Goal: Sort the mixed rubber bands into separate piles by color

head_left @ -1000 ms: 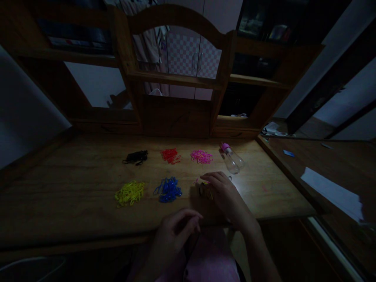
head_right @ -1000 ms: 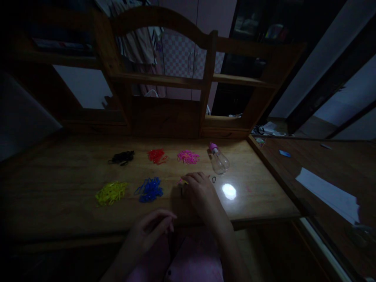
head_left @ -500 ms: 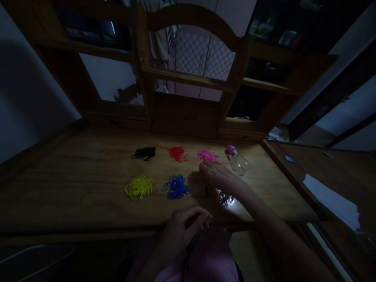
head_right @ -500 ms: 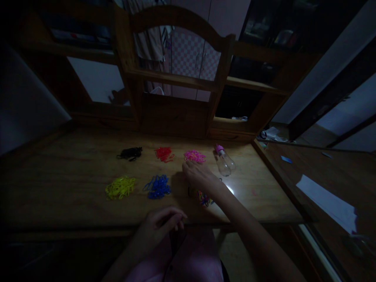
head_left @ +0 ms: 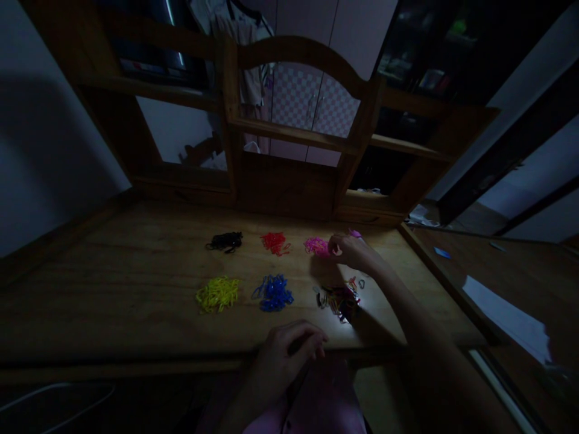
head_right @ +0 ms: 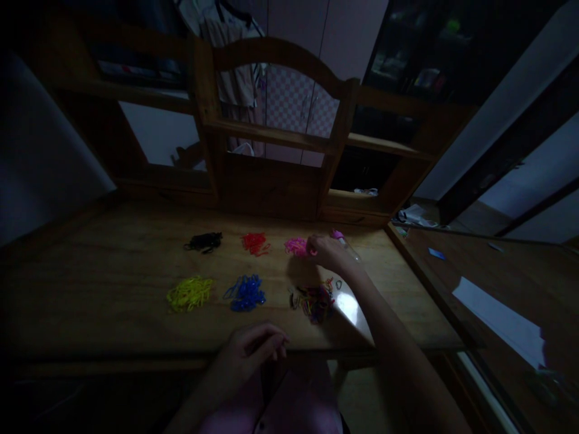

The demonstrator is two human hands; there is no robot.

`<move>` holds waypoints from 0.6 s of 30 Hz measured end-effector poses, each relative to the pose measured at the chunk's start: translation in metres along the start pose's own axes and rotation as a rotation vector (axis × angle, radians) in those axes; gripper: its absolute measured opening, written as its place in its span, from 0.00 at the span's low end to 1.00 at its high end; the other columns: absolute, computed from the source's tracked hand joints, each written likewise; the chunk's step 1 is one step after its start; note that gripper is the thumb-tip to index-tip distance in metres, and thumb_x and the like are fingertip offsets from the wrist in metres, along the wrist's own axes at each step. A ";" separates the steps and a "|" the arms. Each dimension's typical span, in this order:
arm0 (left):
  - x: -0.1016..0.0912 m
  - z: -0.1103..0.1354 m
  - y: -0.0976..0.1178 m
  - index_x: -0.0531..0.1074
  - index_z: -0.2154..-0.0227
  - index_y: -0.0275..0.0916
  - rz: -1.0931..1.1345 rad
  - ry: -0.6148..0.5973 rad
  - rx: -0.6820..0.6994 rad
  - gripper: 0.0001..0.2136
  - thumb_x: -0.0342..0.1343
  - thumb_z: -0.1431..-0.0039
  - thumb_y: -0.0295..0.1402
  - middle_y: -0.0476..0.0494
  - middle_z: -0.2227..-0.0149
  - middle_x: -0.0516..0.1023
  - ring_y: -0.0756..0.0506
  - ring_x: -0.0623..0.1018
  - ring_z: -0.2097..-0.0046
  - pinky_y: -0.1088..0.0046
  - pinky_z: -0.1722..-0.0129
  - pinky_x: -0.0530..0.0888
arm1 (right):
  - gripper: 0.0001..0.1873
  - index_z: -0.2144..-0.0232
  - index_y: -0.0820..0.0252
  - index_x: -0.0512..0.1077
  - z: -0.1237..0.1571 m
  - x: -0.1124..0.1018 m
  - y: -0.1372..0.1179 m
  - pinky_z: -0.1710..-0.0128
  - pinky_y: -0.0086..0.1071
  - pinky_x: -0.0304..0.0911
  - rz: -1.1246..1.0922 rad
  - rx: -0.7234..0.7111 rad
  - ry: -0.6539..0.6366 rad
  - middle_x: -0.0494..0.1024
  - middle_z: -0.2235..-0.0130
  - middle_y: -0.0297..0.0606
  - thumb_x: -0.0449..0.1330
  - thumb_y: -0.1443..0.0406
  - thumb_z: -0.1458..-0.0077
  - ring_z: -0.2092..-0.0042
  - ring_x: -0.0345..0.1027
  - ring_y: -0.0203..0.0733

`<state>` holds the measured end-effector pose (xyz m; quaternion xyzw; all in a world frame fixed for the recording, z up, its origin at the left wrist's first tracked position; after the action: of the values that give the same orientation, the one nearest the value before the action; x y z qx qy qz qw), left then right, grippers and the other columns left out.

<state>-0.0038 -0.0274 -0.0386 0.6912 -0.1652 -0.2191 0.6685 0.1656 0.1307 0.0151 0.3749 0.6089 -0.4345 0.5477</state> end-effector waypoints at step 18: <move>0.000 0.001 0.004 0.77 0.66 0.39 0.011 -0.016 0.018 0.14 0.50 0.35 0.41 0.46 0.69 0.79 0.48 0.77 0.64 0.75 0.61 0.69 | 0.08 0.63 0.58 0.79 -0.020 0.008 0.012 0.64 0.27 0.59 -0.053 0.133 0.140 0.79 0.61 0.40 0.61 0.66 0.46 0.62 0.72 0.39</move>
<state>-0.0039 -0.0282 -0.0348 0.6945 -0.1761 -0.2193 0.6622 0.1690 0.1534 0.0061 0.4235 0.6251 -0.4613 0.4659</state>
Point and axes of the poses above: each hand's wrist, its own z-axis away from the middle knuckle, its own x-axis out of the palm, y = z × x, the point moved 9 cm from there along -z, towards the middle knuckle
